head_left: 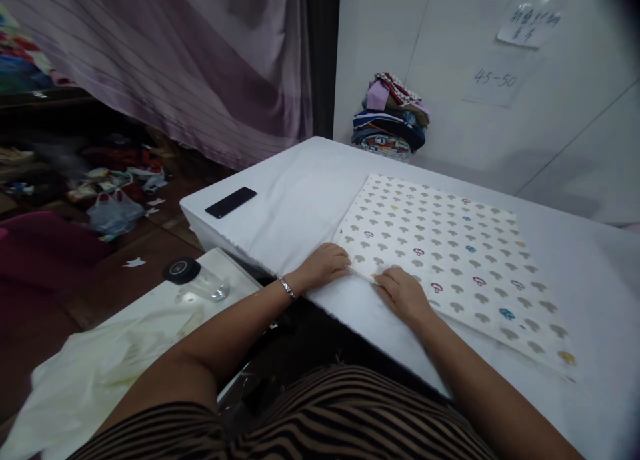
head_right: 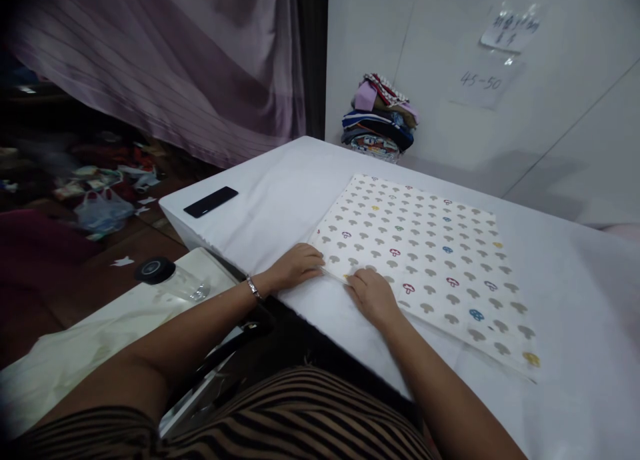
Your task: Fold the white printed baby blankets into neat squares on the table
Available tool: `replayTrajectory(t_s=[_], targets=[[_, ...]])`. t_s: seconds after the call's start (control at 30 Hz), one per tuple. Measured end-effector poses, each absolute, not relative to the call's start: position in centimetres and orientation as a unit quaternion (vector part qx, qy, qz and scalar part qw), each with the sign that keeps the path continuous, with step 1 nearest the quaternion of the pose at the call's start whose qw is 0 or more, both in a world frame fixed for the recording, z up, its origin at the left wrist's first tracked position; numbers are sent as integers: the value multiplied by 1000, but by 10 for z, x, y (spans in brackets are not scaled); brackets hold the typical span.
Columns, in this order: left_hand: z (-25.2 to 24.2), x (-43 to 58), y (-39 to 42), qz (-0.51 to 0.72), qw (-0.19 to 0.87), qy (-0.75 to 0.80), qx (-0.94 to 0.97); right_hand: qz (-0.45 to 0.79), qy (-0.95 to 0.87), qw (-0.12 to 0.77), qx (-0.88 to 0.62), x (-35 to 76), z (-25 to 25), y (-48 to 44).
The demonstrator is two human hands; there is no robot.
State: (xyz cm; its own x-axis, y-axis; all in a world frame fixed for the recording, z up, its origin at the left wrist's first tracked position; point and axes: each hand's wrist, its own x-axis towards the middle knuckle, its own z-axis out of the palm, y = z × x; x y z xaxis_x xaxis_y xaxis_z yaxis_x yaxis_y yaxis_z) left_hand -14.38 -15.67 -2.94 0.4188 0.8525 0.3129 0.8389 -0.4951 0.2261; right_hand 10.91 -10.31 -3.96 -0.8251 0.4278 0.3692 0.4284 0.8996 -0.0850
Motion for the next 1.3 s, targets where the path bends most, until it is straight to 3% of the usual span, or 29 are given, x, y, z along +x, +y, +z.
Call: replayTrajectory(t_s=[0.17, 0.33, 0.47, 0.83, 1.3], targets=[[-32, -146, -152, 219, -25, 479, 850, -21, -952, 214, -219, 110, -43, -102], [-31, -140, -149, 232, -143, 502, 821, -55, -925, 274, -255, 109, -45, -100], [-36, -139, -152, 178, -195, 495, 828, -76, -936, 255, -231, 106, -49, -100], [-34, -140, -156, 129, -203, 499, 832, -105, -933, 262, -222, 106, -48, -101], [-21, -143, -162, 70, -131, 478, 866, -32, -958, 182, -217, 106, -39, -108]])
